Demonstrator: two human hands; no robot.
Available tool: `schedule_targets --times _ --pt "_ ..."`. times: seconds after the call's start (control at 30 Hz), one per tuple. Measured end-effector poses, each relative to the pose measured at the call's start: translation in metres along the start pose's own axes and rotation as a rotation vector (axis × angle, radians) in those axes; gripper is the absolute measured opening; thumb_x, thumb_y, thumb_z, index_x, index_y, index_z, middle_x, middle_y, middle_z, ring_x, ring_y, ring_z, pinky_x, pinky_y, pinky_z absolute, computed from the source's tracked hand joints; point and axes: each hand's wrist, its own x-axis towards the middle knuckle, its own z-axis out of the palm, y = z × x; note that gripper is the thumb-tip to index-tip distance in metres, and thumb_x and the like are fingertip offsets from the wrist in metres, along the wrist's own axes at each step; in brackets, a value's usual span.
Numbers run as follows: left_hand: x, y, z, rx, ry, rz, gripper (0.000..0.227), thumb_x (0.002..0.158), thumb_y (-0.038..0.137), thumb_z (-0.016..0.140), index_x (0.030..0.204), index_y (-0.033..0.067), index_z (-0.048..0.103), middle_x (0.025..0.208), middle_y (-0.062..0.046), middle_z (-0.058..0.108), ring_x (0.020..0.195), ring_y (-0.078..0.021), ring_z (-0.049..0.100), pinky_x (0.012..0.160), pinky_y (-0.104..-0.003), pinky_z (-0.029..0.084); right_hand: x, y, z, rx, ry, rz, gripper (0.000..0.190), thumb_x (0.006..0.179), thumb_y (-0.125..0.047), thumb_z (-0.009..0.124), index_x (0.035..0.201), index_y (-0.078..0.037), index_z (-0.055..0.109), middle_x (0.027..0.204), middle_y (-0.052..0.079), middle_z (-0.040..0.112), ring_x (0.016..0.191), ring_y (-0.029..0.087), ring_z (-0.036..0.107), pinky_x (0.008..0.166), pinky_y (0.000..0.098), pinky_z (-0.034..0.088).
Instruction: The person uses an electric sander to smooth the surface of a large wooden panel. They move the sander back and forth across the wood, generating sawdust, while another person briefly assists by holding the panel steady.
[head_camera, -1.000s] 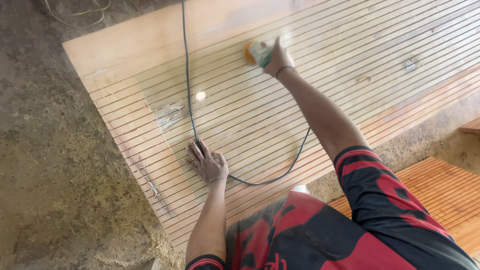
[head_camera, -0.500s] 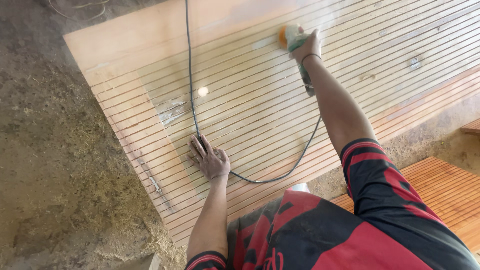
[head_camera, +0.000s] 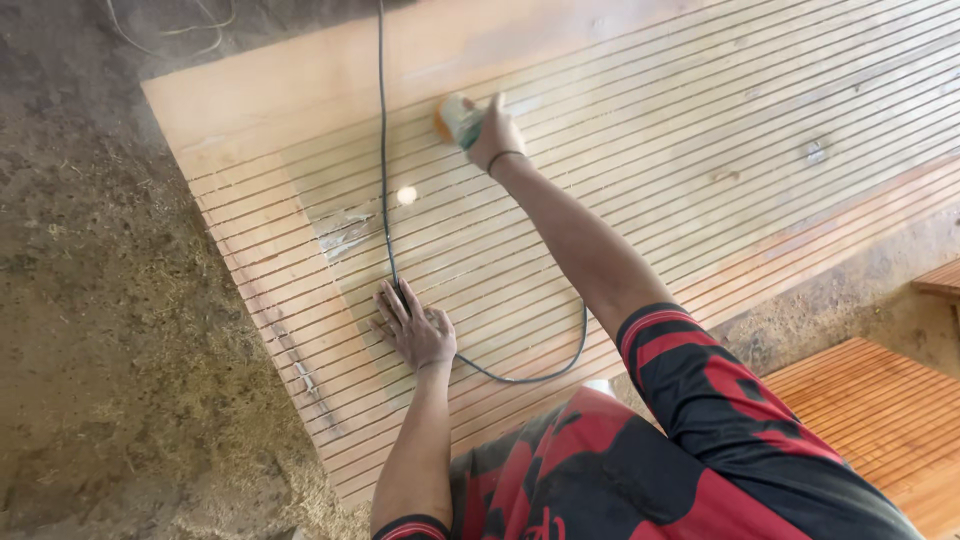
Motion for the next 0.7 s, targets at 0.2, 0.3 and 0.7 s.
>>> schedule_targets --times 0.2,0.3,0.7 --pt "0.000 0.002 -0.002 0.032 -0.018 -0.010 0.079 0.090 0.036 0.046 0.163 0.0117 0.028 0.172 -0.013 0.014 0.159 -0.0347 0.010 0.124 -0.064 0.004 -0.027 -0.011 0.010 -0.157 -0.024 -0.044 0.085 0.082 -0.018 0.074 0.144 0.008 0.023 0.106 0.027 0.071 0.099 0.046 0.068 0.084 0.0518 0.056" --pt "-0.004 -0.002 -0.005 0.034 -0.041 -0.013 0.079 0.090 0.037 0.045 0.163 0.0116 0.028 0.172 -0.013 0.013 0.159 -0.0347 0.009 0.123 -0.064 0.003 -0.010 0.023 -0.002 -0.561 -0.026 -0.293 0.073 0.083 -0.019 0.075 0.142 -0.008 0.034 0.118 0.018 0.071 0.099 0.043 0.067 0.099 0.0563 0.045" --pt "-0.006 -0.001 -0.002 0.076 -0.049 -0.011 0.078 0.092 0.037 0.040 0.163 0.0102 0.026 0.173 -0.014 0.011 0.159 -0.0346 0.009 0.124 -0.062 0.002 -0.015 0.090 -0.122 -0.216 0.138 0.167 0.088 0.072 -0.020 0.095 0.131 0.006 0.036 0.129 0.023 0.066 0.116 0.035 0.065 0.097 0.0412 0.055"
